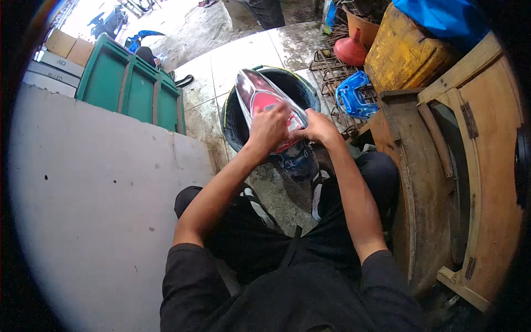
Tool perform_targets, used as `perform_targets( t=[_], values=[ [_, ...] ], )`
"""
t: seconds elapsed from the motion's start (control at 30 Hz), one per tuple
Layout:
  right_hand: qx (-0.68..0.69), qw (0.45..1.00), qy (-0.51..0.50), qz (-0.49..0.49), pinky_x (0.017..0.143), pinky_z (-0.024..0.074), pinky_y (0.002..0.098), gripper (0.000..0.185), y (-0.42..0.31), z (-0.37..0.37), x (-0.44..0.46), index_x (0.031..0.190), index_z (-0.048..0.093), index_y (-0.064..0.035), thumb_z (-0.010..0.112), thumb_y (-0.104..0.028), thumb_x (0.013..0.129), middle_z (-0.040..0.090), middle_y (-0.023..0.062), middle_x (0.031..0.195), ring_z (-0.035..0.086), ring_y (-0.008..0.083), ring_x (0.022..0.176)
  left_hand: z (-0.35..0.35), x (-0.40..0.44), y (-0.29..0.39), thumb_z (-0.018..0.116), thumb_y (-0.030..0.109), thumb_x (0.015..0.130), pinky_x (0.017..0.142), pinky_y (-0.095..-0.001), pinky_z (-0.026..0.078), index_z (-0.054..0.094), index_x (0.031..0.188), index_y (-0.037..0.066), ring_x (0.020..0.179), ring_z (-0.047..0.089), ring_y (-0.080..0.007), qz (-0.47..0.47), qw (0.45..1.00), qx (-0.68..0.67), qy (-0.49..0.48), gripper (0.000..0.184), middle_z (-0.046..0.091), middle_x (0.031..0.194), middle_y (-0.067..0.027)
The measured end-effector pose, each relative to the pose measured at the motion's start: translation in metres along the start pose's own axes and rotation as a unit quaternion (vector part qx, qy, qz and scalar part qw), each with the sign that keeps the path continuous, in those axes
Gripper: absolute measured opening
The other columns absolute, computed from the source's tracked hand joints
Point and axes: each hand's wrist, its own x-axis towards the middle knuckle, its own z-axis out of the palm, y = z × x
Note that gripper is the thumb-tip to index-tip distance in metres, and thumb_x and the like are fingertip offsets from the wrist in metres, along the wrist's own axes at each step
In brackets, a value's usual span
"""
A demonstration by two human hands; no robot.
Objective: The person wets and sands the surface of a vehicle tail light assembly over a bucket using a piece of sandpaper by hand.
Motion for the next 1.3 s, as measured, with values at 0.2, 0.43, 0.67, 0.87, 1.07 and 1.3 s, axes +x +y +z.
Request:
perform_targets(
  t=[0.2, 0.43, 0.67, 0.87, 1.07, 1.3],
  values=[
    [-0.023, 1.0, -0.014, -0.002, 0.094, 0.0513, 0.0468, 0.092, -0.007, -0.005, -0.005, 0.12, 0.054, 0.0051, 0.089, -0.056, 0.061, 0.065, 0.0264, 0.12, 0.063, 0.0395, 0.114, -0.008, 0.009, 0.001, 0.062, 0.02, 0.086, 0.079, -0.0402, 0.05, 0.068, 0.114, 0.012, 0.076, 0.07, -0.0194, -0.077, 0.99, 0.099, -0.063, 0.029, 0.065, 0.123, -0.0004],
    [-0.029, 0.999, -0.007, -0.015, 0.094, 0.051, 0.0486, 0.094, 0.003, 0.004, 0.006, 0.118, 0.056, 0.0049, 0.089, -0.06, 0.059, 0.065, 0.0276, 0.119, 0.064, 0.0402, 0.113, -0.002, 0.013, -0.003, 0.061, 0.019, 0.087, 0.084, -0.0474, 0.051, 0.068, 0.112, 0.01, 0.081, 0.072, -0.0254, -0.103, 0.993, 0.048, -0.01, 0.028, 0.066, 0.12, -0.0032],
    [-0.012, 0.999, 0.003, -0.034, 0.094, 0.0506, 0.0489, 0.102, 0.008, 0.005, 0.009, 0.115, 0.056, 0.006, 0.087, -0.069, 0.052, 0.065, 0.0283, 0.117, 0.064, 0.041, 0.112, 0.013, 0.011, -0.013, 0.064, 0.022, 0.082, 0.083, -0.0465, 0.05, 0.068, 0.103, 0.003, 0.077, 0.071, -0.0292, -0.005, 0.998, -0.056, 0.035, 0.028, 0.066, 0.113, -0.0089],
    [-0.005, 1.0, 0.003, -0.031, 0.094, 0.0504, 0.0478, 0.104, 0.007, 0.002, 0.01, 0.115, 0.057, 0.0057, 0.088, -0.069, 0.049, 0.065, 0.0283, 0.118, 0.063, 0.0407, 0.113, 0.001, -0.005, -0.003, 0.067, 0.023, 0.083, 0.086, -0.0493, 0.05, 0.067, 0.113, 0.008, 0.086, 0.072, -0.0266, 0.089, 0.989, -0.121, -0.005, 0.034, 0.068, 0.113, -0.0041],
    [-0.006, 0.999, -0.002, -0.04, 0.093, 0.0509, 0.0459, 0.105, 0.011, 0.005, 0.013, 0.114, 0.057, 0.0058, 0.088, -0.07, 0.049, 0.065, 0.0285, 0.115, 0.063, 0.0407, 0.112, 0.002, -0.002, -0.003, 0.065, 0.027, 0.085, 0.087, -0.0463, 0.05, 0.067, 0.114, 0.009, 0.087, 0.072, -0.0216, 0.005, 0.999, -0.015, -0.042, 0.034, 0.067, 0.119, -0.002],
    [-0.002, 0.999, 0.011, -0.051, 0.092, 0.0511, 0.0454, 0.098, 0.012, 0.008, 0.01, 0.113, 0.057, 0.0051, 0.089, -0.065, 0.052, 0.065, 0.0277, 0.116, 0.064, 0.0404, 0.11, 0.004, 0.001, 0.005, 0.064, 0.024, 0.082, 0.081, -0.0455, 0.047, 0.067, 0.094, 0.004, 0.077, 0.07, -0.0262, -0.019, 0.999, -0.001, 0.027, 0.023, 0.065, 0.1, -0.0074]
  ],
)
